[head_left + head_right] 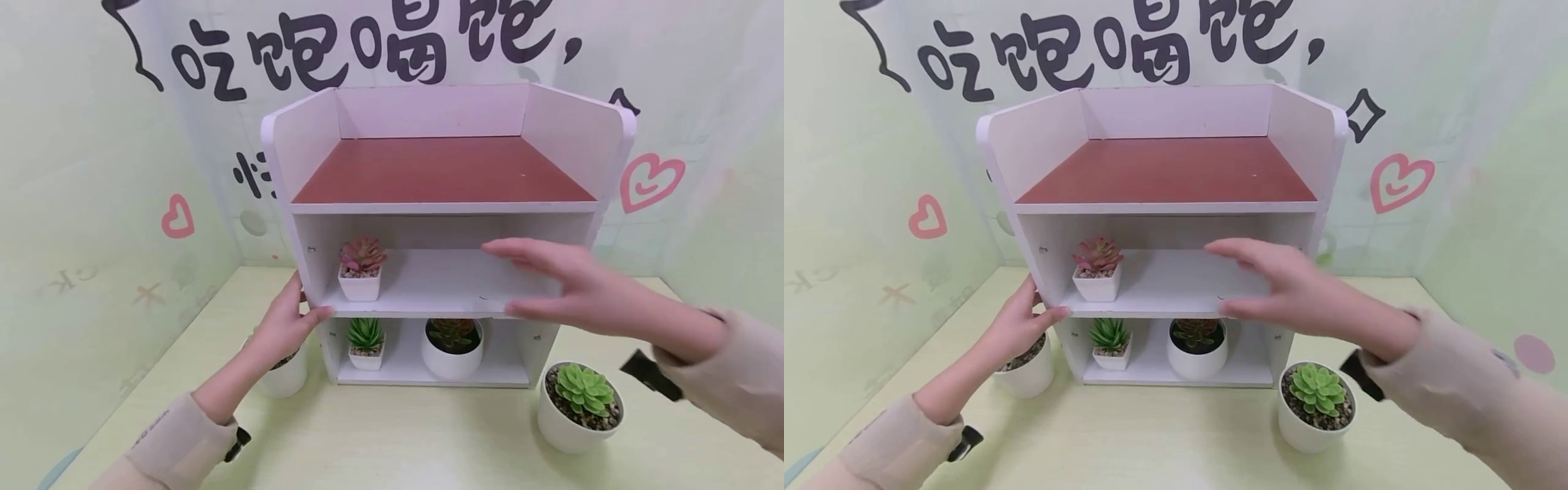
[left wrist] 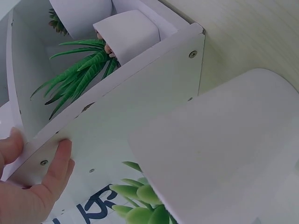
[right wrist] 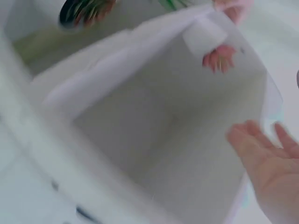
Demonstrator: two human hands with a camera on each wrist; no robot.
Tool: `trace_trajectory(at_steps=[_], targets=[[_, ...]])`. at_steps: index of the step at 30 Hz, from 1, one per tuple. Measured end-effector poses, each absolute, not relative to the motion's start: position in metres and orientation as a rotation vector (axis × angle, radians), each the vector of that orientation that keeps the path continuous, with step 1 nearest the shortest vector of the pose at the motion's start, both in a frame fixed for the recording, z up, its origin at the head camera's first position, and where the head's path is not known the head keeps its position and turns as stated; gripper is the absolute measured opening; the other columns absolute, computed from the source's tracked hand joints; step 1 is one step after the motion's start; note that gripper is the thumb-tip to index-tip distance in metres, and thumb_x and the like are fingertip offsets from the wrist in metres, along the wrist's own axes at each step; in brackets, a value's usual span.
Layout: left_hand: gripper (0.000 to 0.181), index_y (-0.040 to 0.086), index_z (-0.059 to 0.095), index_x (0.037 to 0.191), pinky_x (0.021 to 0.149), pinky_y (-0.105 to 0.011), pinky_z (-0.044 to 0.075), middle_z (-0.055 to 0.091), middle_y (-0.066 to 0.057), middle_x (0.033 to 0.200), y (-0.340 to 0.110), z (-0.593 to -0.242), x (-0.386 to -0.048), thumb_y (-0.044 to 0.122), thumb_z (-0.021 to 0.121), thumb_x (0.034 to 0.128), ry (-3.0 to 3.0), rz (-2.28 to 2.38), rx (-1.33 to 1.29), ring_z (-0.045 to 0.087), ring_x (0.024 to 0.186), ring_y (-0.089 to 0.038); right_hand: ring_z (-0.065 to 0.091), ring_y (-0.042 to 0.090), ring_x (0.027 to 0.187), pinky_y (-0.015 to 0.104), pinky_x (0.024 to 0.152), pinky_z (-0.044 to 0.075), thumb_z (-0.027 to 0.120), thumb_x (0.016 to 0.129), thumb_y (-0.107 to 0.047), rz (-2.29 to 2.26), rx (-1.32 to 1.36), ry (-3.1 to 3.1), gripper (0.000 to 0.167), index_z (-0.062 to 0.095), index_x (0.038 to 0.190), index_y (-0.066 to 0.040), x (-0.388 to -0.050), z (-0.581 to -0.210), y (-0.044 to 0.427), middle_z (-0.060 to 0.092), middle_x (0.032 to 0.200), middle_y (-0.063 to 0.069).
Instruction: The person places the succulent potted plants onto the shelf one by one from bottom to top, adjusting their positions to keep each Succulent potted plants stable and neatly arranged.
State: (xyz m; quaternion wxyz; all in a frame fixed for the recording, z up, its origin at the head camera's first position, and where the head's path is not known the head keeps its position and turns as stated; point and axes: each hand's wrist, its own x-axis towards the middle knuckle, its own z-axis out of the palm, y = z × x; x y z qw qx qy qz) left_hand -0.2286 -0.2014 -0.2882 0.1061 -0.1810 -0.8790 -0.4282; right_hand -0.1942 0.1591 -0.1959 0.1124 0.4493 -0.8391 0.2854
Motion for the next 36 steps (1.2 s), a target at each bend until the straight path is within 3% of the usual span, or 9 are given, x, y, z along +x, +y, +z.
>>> trace_trajectory(at_steps=[4,6,12,15,19,23,28,32,36], targets=[[0.07,0.003,0.015,0.144,0.084,-0.049,0.05,0.03,-0.023,0.142,-0.201,-0.286,-0.227,-0.001,0.057,0.0875,-2.599,-1.269,-0.52,0.042,0.119,-0.045,0.047,0.007,0.12,0.014,0.099,0.036,0.065,0.084,-0.034,0.694,1.275,-2.069,0.052,0.056,0.118,0.004,-0.19,-0.196,0.188,0.055,0.126,0.001],[0.07,0.003,0.015,0.144,0.084,-0.049,0.05,0.029,-0.023,0.142,-0.201,-0.286,-0.226,-0.001,0.056,0.0878,-2.601,-1.268,-0.521,0.042,0.119,-0.045,0.047,0.008,0.12,0.015,0.099,0.037,0.056,0.085,-0.047,0.701,1.181,-1.982,0.064,0.054,0.116,0.009,-0.191,-0.196,0.2,0.054,0.128,0.001],[0.07,0.003,0.014,0.144,0.084,-0.049,0.05,0.028,-0.023,0.142,-0.203,-0.287,-0.227,0.0,0.056,0.0881,-2.605,-1.253,-0.52,0.041,0.12,-0.046,0.044,0.012,0.121,0.014,0.097,0.039,0.059,0.08,-0.049,0.831,0.975,-1.915,0.081,0.039,0.128,0.013,-0.207,-0.205,0.22,0.046,0.135,0.006],[0.071,0.003,0.013,0.144,0.084,-0.049,0.05,0.027,-0.023,0.143,-0.202,-0.287,-0.227,0.0,0.056,0.0882,-2.61,-1.252,-0.52,0.041,0.12,-0.046,0.044,0.017,0.121,0.015,0.095,0.042,0.064,0.079,-0.042,0.943,0.991,-1.863,0.081,0.033,0.131,0.013,-0.213,-0.21,0.221,0.04,0.138,0.012],[0.071,0.003,0.013,0.144,0.085,-0.049,0.05,0.027,-0.024,0.143,-0.201,-0.287,-0.227,-0.001,0.056,0.0882,-2.614,-1.25,-0.521,0.04,0.12,-0.047,0.041,0.021,0.124,0.015,0.092,0.044,0.069,0.079,-0.009,1.179,1.013,-1.865,0.073,0.028,0.138,0.003,-0.22,-0.212,0.221,0.032,0.142,0.013],[0.071,0.003,0.013,0.144,0.085,-0.049,0.05,0.028,-0.024,0.142,-0.201,-0.287,-0.227,-0.002,0.056,0.0876,-2.61,-1.243,-0.52,0.042,0.119,-0.047,0.037,0.019,0.127,0.013,0.085,0.047,0.063,0.072,0.019,1.475,1.033,-1.958,0.09,0.02,0.145,-0.012,-0.232,-0.212,0.221,0.028,0.144,0.01],[0.07,0.002,0.014,0.144,0.084,-0.049,0.05,0.029,-0.024,0.142,-0.201,-0.288,-0.227,-0.002,0.056,0.0876,-2.608,-1.248,-0.517,0.042,0.118,-0.047,0.042,0.017,0.121,0.024,0.078,0.053,0.053,0.074,0.024,1.71,1.133,-2.106,0.093,0.014,0.146,-0.02,-0.249,-0.22,0.23,0.033,0.137,0.009],[0.07,0.003,0.014,0.144,0.084,-0.049,0.05,0.03,-0.023,0.141,-0.201,-0.287,-0.228,-0.002,0.056,0.0877,-2.611,-1.268,-0.512,0.043,0.118,-0.046,0.047,0.02,0.118,0.029,0.08,0.053,0.047,0.074,0.027,1.853,1.242,-2.074,0.091,0.014,0.146,-0.017,-0.259,-0.228,0.236,0.037,0.132,0.011],[0.076,0.003,0.013,0.145,0.092,-0.051,0.045,0.03,-0.023,0.142,-0.207,-0.286,-0.229,0.005,0.061,0.0864,-2.627,-1.229,-0.506,0.042,0.12,-0.044,0.048,0.019,0.118,0.029,0.083,0.052,0.047,0.075,0.026,1.894,1.26,-2.05,0.09,0.014,0.146,-0.018,-0.262,-0.232,0.237,0.038,0.132,0.01]])
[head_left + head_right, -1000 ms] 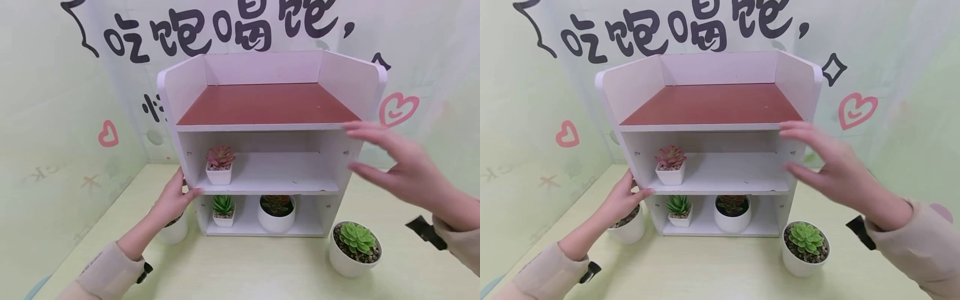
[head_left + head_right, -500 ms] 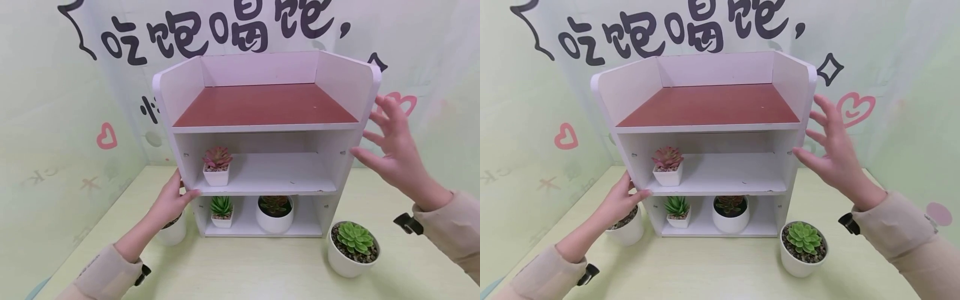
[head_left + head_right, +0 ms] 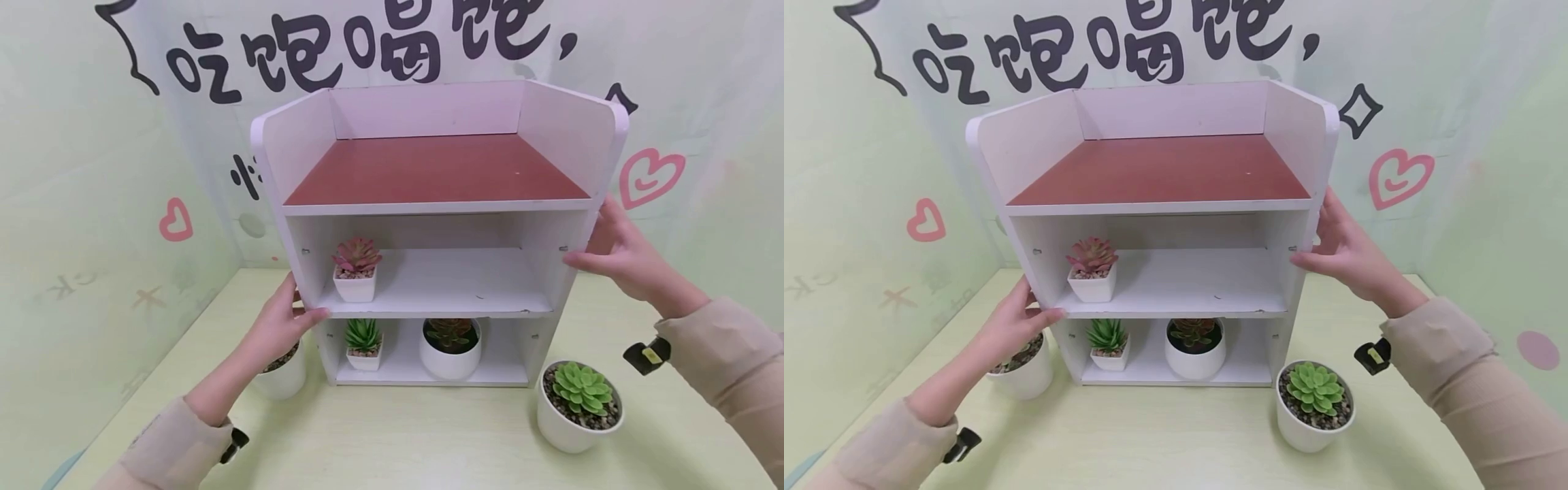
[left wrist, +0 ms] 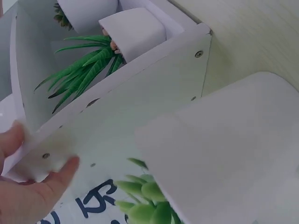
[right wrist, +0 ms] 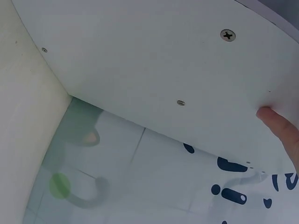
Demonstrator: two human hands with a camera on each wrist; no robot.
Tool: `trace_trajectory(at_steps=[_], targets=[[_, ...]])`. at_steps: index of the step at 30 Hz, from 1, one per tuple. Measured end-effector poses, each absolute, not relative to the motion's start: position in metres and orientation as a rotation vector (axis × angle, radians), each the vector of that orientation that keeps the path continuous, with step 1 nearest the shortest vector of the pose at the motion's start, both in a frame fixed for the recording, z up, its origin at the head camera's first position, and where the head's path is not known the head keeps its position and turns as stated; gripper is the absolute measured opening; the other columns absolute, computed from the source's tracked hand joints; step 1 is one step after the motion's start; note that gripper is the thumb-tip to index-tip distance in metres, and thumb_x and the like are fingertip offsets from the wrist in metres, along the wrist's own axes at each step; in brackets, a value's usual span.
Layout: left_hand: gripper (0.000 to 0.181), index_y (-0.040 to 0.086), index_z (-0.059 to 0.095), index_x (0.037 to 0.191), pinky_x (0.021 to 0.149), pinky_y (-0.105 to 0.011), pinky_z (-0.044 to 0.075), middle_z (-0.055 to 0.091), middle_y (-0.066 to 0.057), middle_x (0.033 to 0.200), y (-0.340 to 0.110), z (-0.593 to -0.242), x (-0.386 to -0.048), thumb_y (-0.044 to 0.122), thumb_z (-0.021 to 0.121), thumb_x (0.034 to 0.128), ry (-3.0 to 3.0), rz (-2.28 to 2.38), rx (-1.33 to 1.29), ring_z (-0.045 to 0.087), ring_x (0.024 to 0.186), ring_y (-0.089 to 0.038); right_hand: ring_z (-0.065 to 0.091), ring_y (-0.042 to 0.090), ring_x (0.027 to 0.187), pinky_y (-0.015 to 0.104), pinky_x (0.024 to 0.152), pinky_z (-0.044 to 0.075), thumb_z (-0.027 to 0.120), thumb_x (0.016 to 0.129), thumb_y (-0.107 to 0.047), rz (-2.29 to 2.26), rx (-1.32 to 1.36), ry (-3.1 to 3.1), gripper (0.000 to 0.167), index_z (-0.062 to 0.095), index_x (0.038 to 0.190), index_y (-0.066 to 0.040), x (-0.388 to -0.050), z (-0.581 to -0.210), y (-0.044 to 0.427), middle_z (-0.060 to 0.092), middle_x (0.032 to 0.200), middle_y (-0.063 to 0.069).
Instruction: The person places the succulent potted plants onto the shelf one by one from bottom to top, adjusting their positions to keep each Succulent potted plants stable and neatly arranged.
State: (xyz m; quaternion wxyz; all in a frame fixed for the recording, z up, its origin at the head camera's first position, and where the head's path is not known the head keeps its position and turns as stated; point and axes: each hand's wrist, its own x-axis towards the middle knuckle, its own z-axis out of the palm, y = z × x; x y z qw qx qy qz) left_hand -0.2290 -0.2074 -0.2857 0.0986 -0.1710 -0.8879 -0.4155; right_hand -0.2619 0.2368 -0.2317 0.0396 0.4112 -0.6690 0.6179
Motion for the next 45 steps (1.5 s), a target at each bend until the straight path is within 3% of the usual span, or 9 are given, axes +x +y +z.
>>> trace_trajectory(at_steps=[4,9,21,26,30,34,37,41,45], targets=[[0.091,0.007,0.008,0.147,0.102,-0.056,0.033,0.024,-0.022,0.147,-0.229,-0.286,-0.229,0.02,0.07,0.0814,-2.651,-1.129,-0.45,0.033,0.127,-0.044,0.047,0.019,0.12,0.029,0.084,0.051,0.048,0.076,0.025,1.883,1.218,-2.075,0.091,0.013,0.146,-0.02,-0.262,-0.233,0.236,0.038,0.134,0.008],[0.106,0.007,-0.003,0.147,0.1,-0.065,0.025,0.013,-0.025,0.149,-0.268,-0.297,-0.222,0.028,0.073,0.0773,-2.756,-1.078,-0.353,0.021,0.129,-0.051,0.045,0.021,0.122,0.03,0.085,0.05,0.048,0.076,0.025,1.877,1.23,-2.072,0.091,0.012,0.147,-0.019,-0.261,-0.233,0.236,0.034,0.136,0.011],[0.112,-0.008,-0.02,0.138,0.092,-0.071,0.026,0.007,-0.041,0.14,-0.337,-0.36,-0.221,0.012,0.072,0.0764,-2.903,-1.288,-0.619,0.02,0.119,-0.063,0.045,0.021,0.122,0.03,0.086,0.051,0.044,0.076,0.027,1.913,1.293,-2.026,0.088,0.012,0.146,-0.016,-0.263,-0.234,0.236,0.036,0.134,0.009],[0.107,-0.01,-0.015,0.139,0.096,-0.056,0.037,0.006,-0.042,0.139,-0.342,-0.374,-0.224,0.011,0.071,0.0772,-2.902,-1.468,-0.589,0.023,0.12,-0.061,0.045,0.021,0.122,0.03,0.086,0.051,0.044,0.076,0.026,1.911,1.275,-2.032,0.087,0.012,0.146,-0.017,-0.263,-0.235,0.236,0.037,0.134,0.008],[0.104,-0.007,-0.008,0.141,0.094,-0.041,0.043,0.014,-0.038,0.14,-0.337,-0.377,-0.226,0.009,0.071,0.0757,-2.869,-1.587,-0.538,0.031,0.123,-0.05,0.044,0.02,0.121,0.029,0.086,0.051,0.045,0.077,0.024,1.902,1.251,-2.051,0.085,0.013,0.145,-0.017,-0.262,-0.235,0.236,0.037,0.134,0.007],[0.102,-0.004,-0.001,0.142,0.095,-0.044,0.04,0.023,-0.034,0.138,-0.331,-0.378,-0.228,0.008,0.073,0.0734,-2.84,-1.612,-0.493,0.042,0.117,-0.01,0.044,0.02,0.121,0.028,0.085,0.051,0.044,0.077,0.024,1.895,1.242,-2.05,0.084,0.014,0.144,-0.017,-0.261,-0.236,0.237,0.037,0.133,0.009],[0.1,-0.004,0.001,0.142,0.092,-0.031,0.042,0.024,-0.034,0.138,-0.33,-0.378,-0.228,0.007,0.073,0.0731,-2.819,-1.656,-0.483,0.04,0.103,0.013,0.044,0.02,0.121,0.029,0.085,0.051,0.045,0.077,0.023,1.886,1.239,-2.06,0.083,0.014,0.144,-0.016,-0.261,-0.236,0.236,0.037,0.133,0.009],[0.098,-0.005,0.003,0.141,0.084,-0.016,0.041,0.024,-0.034,0.136,-0.332,-0.378,-0.228,0.006,0.072,0.073,-2.797,-1.687,-0.495,0.04,0.1,0.017,0.042,0.023,0.122,0.029,0.086,0.05,0.046,0.078,0.022,1.863,1.231,-2.077,0.084,0.013,0.145,-0.016,-0.262,-0.236,0.235,0.035,0.134,0.009],[0.096,-0.004,0.006,0.142,0.084,-0.016,0.042,0.026,-0.033,0.137,-0.331,-0.38,-0.229,0.004,0.072,0.0726,-2.767,-1.68,-0.539,0.041,0.102,0.015,0.04,0.023,0.123,0.029,0.087,0.05,0.047,0.078,0.022,1.859,1.216,-2.071,0.085,0.013,0.145,-0.017,-0.262,-0.238,0.235,0.035,0.135,0.008]])
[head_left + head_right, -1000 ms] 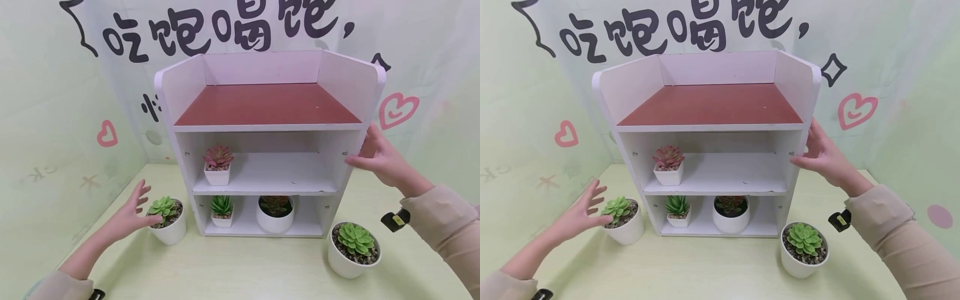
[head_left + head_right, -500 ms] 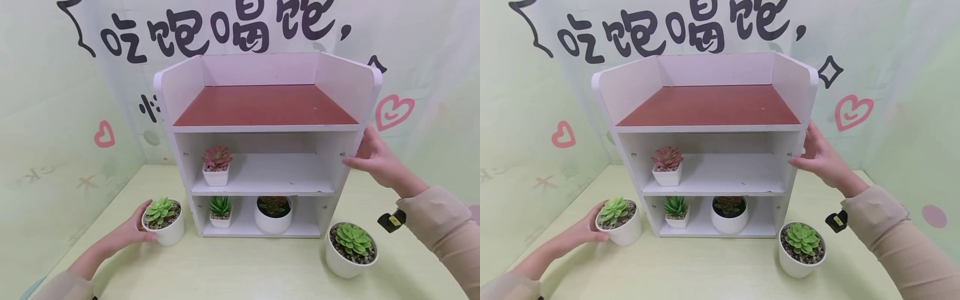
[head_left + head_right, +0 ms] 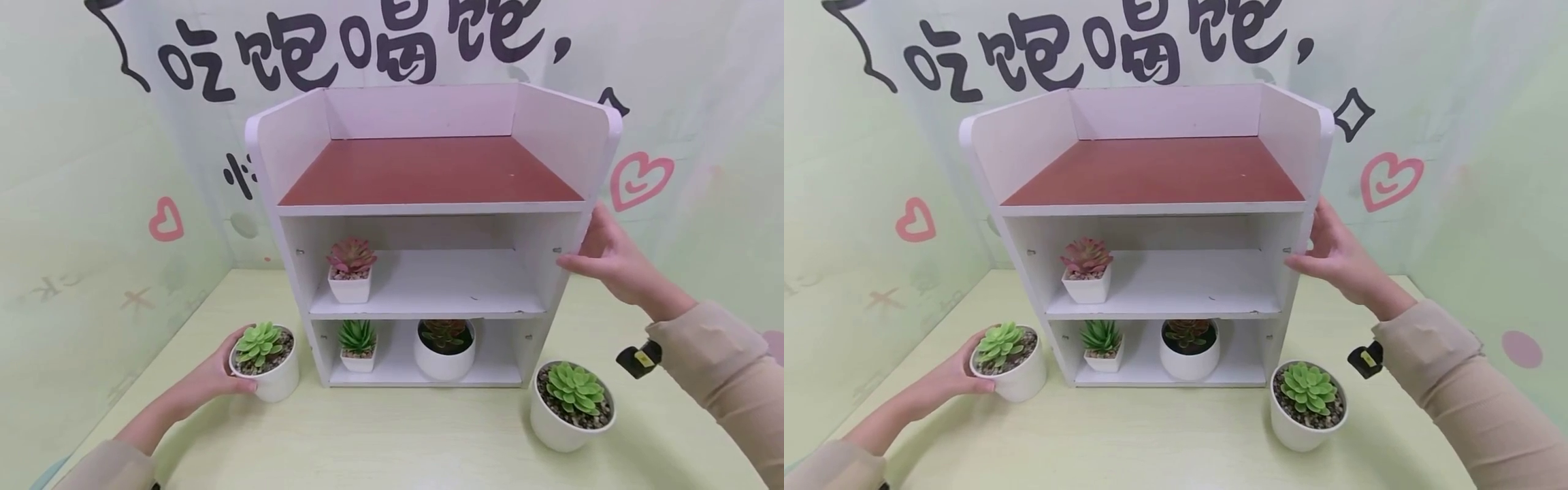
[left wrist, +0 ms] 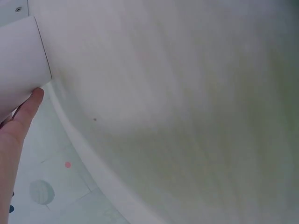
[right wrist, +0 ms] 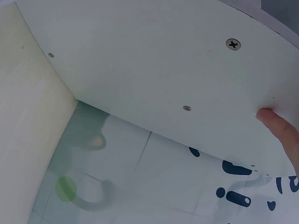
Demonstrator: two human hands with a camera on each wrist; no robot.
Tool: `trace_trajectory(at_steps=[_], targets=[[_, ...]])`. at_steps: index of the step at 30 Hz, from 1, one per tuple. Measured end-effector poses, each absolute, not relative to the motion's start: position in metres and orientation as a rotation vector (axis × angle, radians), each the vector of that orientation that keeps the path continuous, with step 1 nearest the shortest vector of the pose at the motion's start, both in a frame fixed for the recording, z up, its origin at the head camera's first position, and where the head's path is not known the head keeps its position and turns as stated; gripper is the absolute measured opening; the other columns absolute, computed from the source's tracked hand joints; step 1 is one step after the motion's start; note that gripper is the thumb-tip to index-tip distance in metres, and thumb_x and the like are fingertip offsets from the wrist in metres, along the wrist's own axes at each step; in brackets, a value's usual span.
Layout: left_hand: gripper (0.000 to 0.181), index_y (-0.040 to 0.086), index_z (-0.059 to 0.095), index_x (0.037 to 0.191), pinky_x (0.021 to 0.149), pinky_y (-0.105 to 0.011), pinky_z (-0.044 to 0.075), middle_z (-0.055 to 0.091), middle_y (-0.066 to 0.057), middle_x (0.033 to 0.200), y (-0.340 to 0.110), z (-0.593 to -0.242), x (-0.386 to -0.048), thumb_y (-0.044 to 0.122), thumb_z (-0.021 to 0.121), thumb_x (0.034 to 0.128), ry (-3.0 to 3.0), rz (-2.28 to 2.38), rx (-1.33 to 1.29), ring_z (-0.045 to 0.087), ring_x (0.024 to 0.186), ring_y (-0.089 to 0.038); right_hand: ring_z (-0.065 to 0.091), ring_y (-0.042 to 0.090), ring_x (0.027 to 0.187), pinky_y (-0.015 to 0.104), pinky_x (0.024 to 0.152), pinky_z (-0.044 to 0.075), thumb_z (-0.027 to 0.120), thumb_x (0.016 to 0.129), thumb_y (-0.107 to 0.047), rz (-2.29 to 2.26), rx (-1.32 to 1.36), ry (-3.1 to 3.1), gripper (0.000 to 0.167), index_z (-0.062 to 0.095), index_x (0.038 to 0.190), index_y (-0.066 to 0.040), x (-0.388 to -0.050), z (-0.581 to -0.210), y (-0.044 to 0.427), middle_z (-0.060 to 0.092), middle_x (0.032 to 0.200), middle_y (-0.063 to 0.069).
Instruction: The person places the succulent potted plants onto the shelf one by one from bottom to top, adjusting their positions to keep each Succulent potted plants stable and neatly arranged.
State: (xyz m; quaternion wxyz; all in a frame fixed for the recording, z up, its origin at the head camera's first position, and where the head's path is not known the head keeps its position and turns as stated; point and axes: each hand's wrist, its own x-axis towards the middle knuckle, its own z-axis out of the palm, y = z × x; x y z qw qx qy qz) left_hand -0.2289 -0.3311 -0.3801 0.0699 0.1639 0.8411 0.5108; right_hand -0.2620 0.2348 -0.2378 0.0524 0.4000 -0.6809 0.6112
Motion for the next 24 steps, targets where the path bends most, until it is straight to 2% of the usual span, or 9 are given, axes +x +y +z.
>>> trace_trajectory(at_steps=[7,18,20,24], targets=[[0.089,-0.003,0.017,0.14,0.084,-0.015,0.041,0.039,-0.029,0.131,-0.328,-0.382,-0.23,0.005,0.074,0.0712,2.67,1.46,0.488,0.043,0.1,0.014,0.041,0.022,0.124,0.029,0.088,0.049,0.047,0.077,0.022,1.864,1.218,-2.068,0.085,0.012,0.145,-0.017,-0.261,-0.237,0.235,0.035,0.136,0.007],[0.09,-0.005,0.027,0.136,0.087,-0.012,0.038,0.047,-0.025,0.126,-0.324,-0.379,-0.226,0.006,0.08,0.064,2.816,1.339,0.598,0.042,0.102,0.015,0.046,0.019,0.12,0.028,0.085,0.051,0.046,0.078,0.022,1.874,1.205,-2.091,0.082,0.015,0.143,-0.016,-0.261,-0.235,0.236,0.036,0.133,0.01],[0.09,-0.003,0.029,0.136,0.087,-0.013,0.038,0.049,-0.016,0.125,-0.325,-0.378,-0.223,0.006,0.08,0.0626,2.82,1.334,0.635,0.043,0.103,0.013,0.046,0.02,0.12,0.028,0.085,0.051,0.046,0.078,0.022,1.87,1.197,-2.098,0.082,0.015,0.143,-0.016,-0.26,-0.235,0.235,0.036,0.133,0.01],[0.091,-0.002,0.029,0.136,0.086,-0.013,0.041,0.048,0.015,0.121,-0.326,-0.373,-0.217,0.002,0.08,0.0601,2.795,1.366,0.716,0.046,0.104,0.011,0.044,0.021,0.122,0.029,0.086,0.051,0.048,0.079,0.02,1.86,1.18,-2.11,0.083,0.013,0.144,-0.018,-0.26,-0.234,0.235,0.036,0.134,0.009]])
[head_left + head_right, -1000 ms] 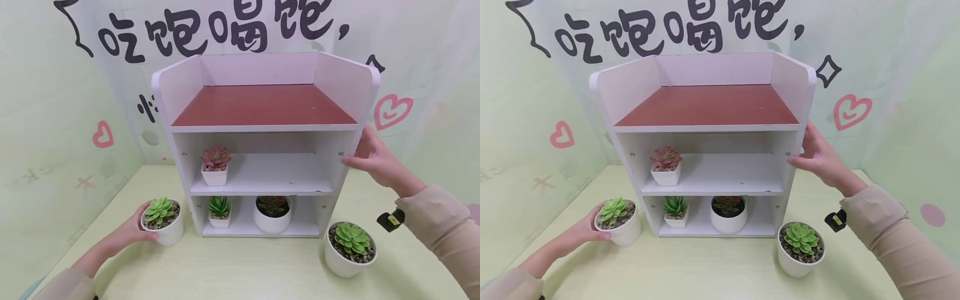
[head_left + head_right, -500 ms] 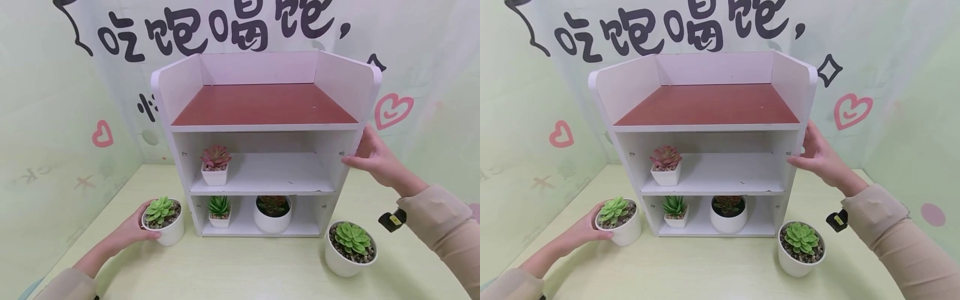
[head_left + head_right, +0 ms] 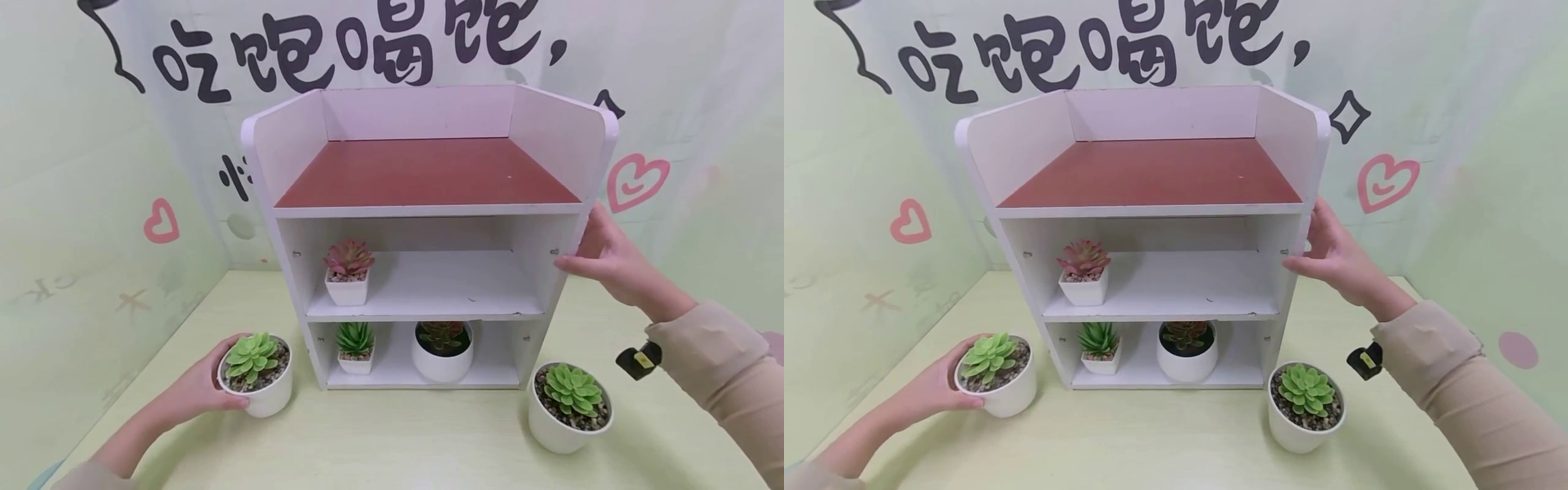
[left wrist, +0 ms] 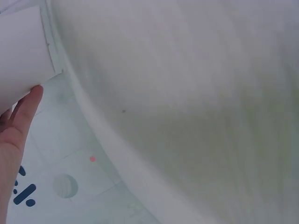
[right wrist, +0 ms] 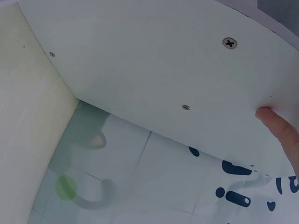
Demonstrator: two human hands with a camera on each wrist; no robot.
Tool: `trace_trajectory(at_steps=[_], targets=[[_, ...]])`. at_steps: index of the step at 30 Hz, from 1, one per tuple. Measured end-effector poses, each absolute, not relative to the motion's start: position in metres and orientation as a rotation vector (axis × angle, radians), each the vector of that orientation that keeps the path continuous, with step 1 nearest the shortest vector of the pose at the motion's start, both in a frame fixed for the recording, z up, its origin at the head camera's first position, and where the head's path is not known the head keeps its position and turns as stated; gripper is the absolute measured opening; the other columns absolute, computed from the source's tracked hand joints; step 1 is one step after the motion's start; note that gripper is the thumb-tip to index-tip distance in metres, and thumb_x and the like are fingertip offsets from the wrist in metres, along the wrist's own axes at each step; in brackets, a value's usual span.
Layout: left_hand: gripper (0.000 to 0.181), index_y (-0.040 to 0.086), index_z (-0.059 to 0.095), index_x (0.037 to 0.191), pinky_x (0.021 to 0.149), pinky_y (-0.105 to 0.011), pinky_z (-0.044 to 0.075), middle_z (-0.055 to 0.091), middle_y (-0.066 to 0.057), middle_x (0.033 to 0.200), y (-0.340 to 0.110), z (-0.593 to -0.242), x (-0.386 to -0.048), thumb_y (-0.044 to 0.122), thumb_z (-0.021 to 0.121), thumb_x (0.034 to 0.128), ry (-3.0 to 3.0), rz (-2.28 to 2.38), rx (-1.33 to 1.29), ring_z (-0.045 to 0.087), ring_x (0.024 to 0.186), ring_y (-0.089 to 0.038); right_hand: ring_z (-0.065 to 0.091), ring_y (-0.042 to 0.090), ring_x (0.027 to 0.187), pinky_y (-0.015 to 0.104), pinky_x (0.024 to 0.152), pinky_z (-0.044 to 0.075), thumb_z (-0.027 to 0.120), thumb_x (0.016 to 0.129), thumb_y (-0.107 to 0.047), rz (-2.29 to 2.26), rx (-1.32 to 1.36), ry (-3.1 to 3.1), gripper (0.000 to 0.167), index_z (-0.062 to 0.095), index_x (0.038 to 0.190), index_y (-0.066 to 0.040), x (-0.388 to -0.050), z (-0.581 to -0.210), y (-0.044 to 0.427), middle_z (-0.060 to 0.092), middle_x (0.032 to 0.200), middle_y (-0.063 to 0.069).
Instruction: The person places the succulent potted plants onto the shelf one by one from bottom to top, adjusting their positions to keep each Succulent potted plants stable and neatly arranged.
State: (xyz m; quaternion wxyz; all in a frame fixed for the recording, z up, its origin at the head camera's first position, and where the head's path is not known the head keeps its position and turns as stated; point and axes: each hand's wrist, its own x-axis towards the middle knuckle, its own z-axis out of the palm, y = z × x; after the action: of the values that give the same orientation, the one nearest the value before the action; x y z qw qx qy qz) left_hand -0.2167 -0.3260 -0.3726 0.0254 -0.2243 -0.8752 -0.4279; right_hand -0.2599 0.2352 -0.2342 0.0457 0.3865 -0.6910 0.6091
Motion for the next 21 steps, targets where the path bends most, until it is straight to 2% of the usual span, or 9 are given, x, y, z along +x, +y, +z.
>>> trace_trajectory(at_steps=[2,3,10,14,21], targets=[[0.092,-0.002,0.029,0.135,0.085,-0.013,0.042,0.047,0.025,0.117,-0.327,-0.369,-0.213,0.001,0.08,0.0588,-2.685,-1.34,-0.732,0.047,0.104,0.01,0.044,0.021,0.122,0.029,0.086,0.051,0.048,0.079,0.02,1.859,1.177,-2.111,0.083,0.013,0.144,-0.018,-0.26,-0.234,0.235,0.036,0.134,0.007],[0.092,-0.002,0.029,0.135,0.085,-0.013,0.042,0.047,0.027,0.117,-0.326,-0.367,-0.211,0.0,0.08,0.0583,-2.673,-1.35,-0.76,0.048,0.104,0.009,0.044,0.021,0.122,0.029,0.086,0.051,0.048,0.079,0.02,1.863,1.178,-2.108,0.083,0.014,0.144,-0.018,-0.26,-0.234,0.235,0.036,0.134,0.007],[0.088,0.011,0.033,0.136,0.082,-0.017,0.048,0.051,0.015,0.12,-0.316,-0.348,-0.201,-0.001,0.076,0.0601,-2.621,-1.448,-0.941,0.05,0.106,0.002,0.045,0.021,0.121,0.029,0.085,0.051,0.048,0.079,0.02,1.862,1.176,-2.109,0.083,0.014,0.144,-0.018,-0.26,-0.235,0.236,0.037,0.134,0.007],[0.088,0.01,0.032,0.137,0.084,-0.017,0.047,0.05,0.011,0.124,-0.301,-0.332,-0.196,0.0,0.075,0.0614,-2.599,-1.471,-1.031,0.05,0.109,0.0,0.046,0.021,0.121,0.03,0.085,0.051,0.047,0.079,0.021,1.872,1.194,-2.1,0.083,0.014,0.144,-0.017,-0.261,-0.235,0.236,0.037,0.134,0.009],[0.096,0.013,0.032,0.138,0.088,-0.017,0.044,0.051,0.008,0.125,-0.261,-0.303,-0.181,0.003,0.082,0.056,-2.598,-1.415,-1.042,0.049,0.11,-0.002,0.046,0.02,0.12,0.029,0.085,0.052,0.046,0.078,0.021,1.879,1.208,-2.091,0.081,0.015,0.144,-0.016,-0.261,-0.235,0.235,0.037,0.133,0.008]])
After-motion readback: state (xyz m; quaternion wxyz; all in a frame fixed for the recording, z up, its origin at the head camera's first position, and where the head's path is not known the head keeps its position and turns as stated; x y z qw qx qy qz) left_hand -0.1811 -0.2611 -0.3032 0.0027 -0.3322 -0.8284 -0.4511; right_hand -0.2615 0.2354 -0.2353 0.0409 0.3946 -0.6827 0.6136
